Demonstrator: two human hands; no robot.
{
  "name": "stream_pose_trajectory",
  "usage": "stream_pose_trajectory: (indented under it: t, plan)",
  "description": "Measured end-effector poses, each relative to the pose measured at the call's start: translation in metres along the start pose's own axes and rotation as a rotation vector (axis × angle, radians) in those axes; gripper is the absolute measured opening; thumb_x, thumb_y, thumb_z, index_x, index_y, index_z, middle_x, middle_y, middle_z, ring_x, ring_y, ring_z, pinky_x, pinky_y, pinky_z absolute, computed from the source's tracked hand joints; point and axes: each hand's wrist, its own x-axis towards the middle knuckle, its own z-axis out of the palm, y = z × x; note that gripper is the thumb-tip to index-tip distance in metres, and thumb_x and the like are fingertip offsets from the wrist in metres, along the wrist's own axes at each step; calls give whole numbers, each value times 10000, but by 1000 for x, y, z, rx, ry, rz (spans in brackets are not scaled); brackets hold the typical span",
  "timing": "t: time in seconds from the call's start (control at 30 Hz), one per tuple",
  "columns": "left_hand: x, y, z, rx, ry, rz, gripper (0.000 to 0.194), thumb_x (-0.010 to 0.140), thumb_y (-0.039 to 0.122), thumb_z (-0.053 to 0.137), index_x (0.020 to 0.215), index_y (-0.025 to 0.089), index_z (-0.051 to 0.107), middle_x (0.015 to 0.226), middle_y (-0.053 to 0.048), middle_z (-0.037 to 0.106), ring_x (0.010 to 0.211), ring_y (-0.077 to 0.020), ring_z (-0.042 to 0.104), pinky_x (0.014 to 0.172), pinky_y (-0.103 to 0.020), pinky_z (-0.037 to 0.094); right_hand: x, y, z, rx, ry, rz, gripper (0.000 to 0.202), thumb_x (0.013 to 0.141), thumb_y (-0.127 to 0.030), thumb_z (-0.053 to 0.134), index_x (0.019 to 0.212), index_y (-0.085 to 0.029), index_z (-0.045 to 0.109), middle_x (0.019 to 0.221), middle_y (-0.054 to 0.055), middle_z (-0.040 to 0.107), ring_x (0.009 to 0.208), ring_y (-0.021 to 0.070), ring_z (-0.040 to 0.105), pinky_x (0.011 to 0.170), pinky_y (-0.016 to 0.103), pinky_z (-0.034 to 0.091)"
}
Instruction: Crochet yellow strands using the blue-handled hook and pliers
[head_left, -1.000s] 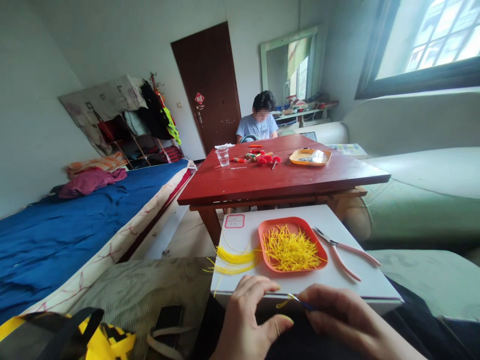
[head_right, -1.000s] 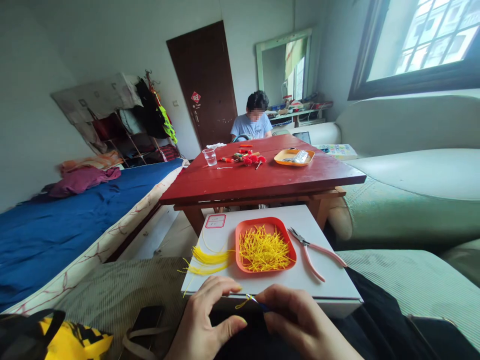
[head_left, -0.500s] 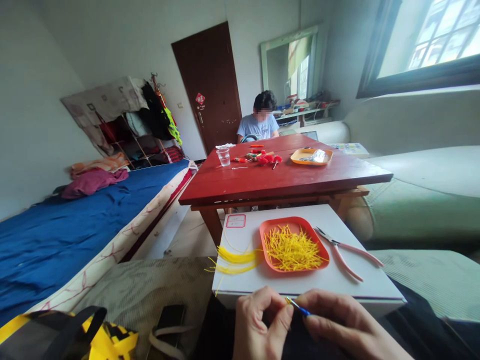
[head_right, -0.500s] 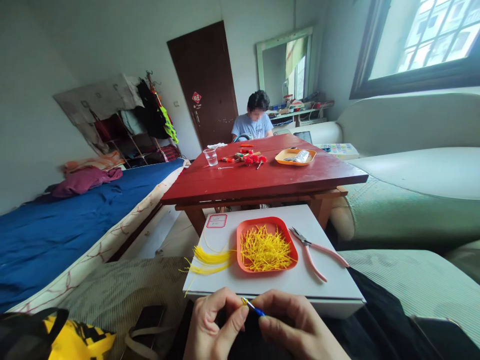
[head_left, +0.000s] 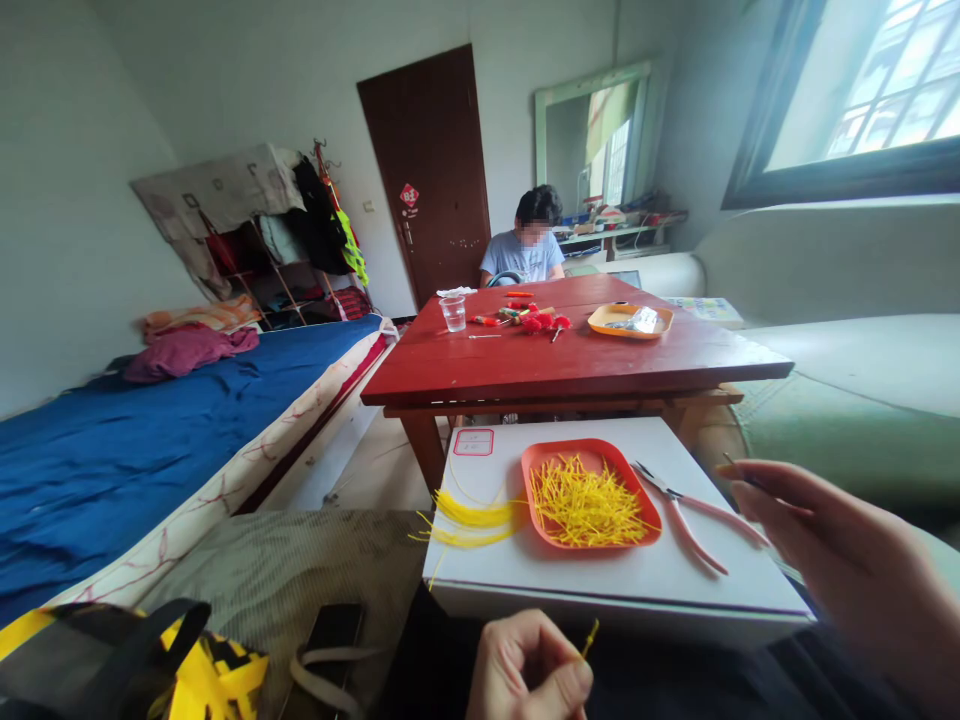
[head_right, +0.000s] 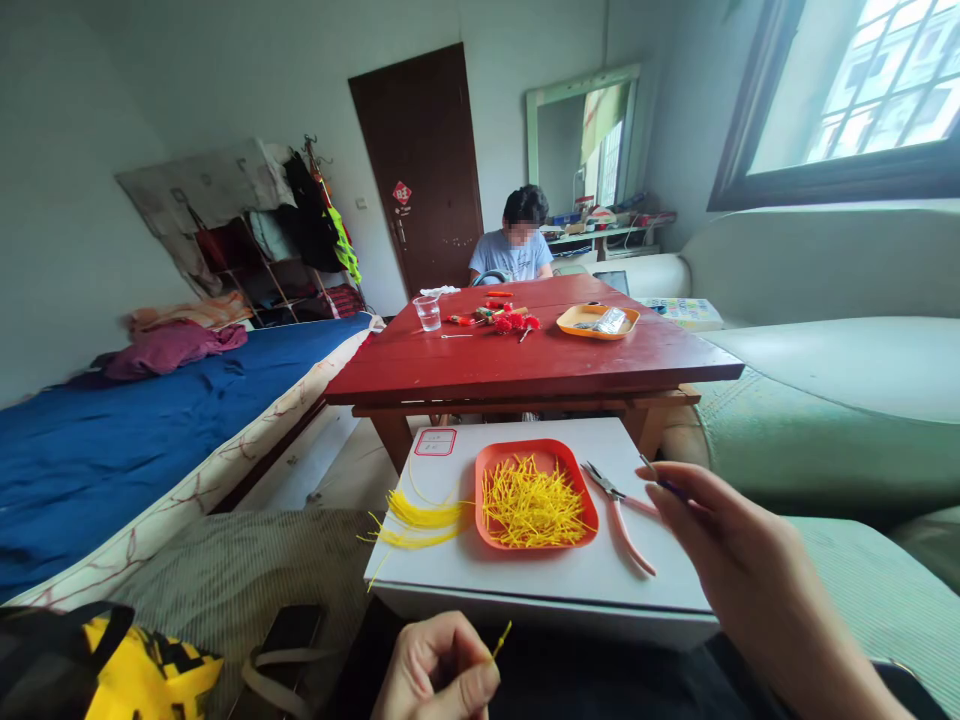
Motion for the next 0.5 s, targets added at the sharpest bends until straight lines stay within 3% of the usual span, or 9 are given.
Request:
stream_pose_trajectory:
  t: [0.07, 0.13, 0.3, 0.4, 0.5]
  plan:
    - [1, -4, 2, -107, 24, -24, 286, 615, 383, 651, 518, 169, 486, 382, 44, 440, 355, -74, 374, 413, -190, 244, 10, 5, -3, -359, -144, -41, 505, 760, -516, 353, 1089, -176, 530, 1072, 129, 606, 807, 270, 629, 712, 357, 481]
    - [3, -7, 2, -172, 21, -39, 315, 609, 399, 671, 520, 171, 473, 372, 58, 425, 340, -59, 349, 404, -182, 230, 13, 9, 1, -577, -287, -26, 578, 759, -511, 369, 1189, -143, 486, 1153, 175, 558, 833, 319, 639, 718, 420, 479]
    - [4, -9, 4, -238, -31, -109, 378, 583, 456, 712, 534, 173, 466, 355, 74, 403, 320, -38, 294, 376, -172, 188, 15, 7, 13, -714, -387, 39, 387, 819, -420, 333, 1019, -191, 572, 902, 153, 684, 806, 374, 654, 674, 463, 467]
    - [3, -9, 5, -245, -37, -110, 440, 560, 522, 721, 531, 176, 452, 342, 90, 360, 325, -34, 283, 377, -168, 183, 26, 1, 8, -766, -403, 37, 269, 813, -307, 342, 881, -184, 572, 826, 161, 709, 807, 376, 657, 668, 447, 467]
    - [2, -9, 6, -226, -21, -90, 499, 525, 595, 714, 536, 182, 434, 361, 92, 355, 323, -28, 261, 369, -169, 180, 23, 13, -4, -807, -370, 51, 254, 798, -260, 334, 852, -192, 573, 846, 169, 712, 809, 366, 661, 650, 431, 481]
